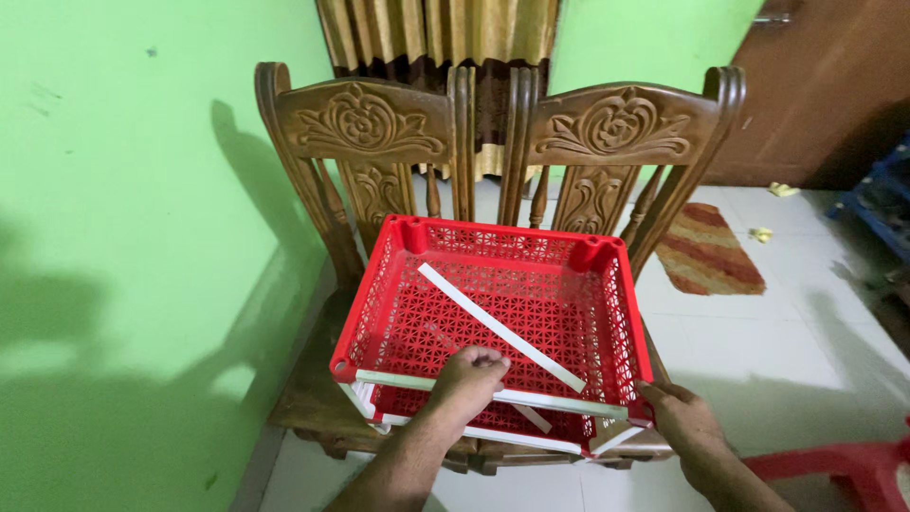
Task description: The person assembles red and white plastic crates by hand, inserting white plastic corner pieces into the crate frames. The person repeatedly picks up crate frames and corner pieces, aligns them, and presses them together to form the crate structure.
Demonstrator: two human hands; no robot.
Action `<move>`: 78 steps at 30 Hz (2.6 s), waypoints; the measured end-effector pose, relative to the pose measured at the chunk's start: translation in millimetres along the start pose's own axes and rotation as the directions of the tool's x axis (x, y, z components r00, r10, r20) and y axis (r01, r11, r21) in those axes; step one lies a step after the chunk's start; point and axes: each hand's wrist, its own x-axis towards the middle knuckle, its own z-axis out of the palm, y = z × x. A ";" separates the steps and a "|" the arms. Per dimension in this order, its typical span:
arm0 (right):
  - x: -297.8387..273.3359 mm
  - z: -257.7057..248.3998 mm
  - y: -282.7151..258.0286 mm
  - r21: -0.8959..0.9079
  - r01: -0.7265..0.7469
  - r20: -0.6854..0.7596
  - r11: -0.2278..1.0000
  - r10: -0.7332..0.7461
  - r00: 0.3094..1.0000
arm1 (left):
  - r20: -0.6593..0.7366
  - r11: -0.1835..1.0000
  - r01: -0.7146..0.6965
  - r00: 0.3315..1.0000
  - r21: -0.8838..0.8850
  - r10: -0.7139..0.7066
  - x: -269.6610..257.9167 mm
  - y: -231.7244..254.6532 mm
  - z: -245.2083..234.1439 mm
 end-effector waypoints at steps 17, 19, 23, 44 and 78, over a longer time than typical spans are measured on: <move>25.0 -9.7 31.4 0.050 0.105 0.118 0.993 -0.110 0.987 | 0.379 0.767 -0.324 0.919 0.554 0.114 9.6 38.7 101.7; 24.0 -12.9 29.6 0.054 0.160 0.191 0.986 -0.167 0.967 | 0.420 0.720 -0.374 0.899 0.585 0.126 11.5 43.1 108.5; 17.8 -22.3 29.4 0.061 0.198 0.314 0.978 -0.207 0.926 | 0.560 0.565 -0.543 0.812 0.621 0.166 19.5 43.8 122.5; -19.1 26.8 80.3 0.610 0.031 0.000 0.792 -0.039 0.999 | 0.994 -0.318 -0.948 0.055 0.020 -0.099 87.9 45.2 180.8; 132.3 64.3 128.0 0.664 -0.676 0.688 0.319 0.094 0.720 | 0.884 -0.152 -0.949 0.312 0.275 -0.348 82.3 54.5 218.2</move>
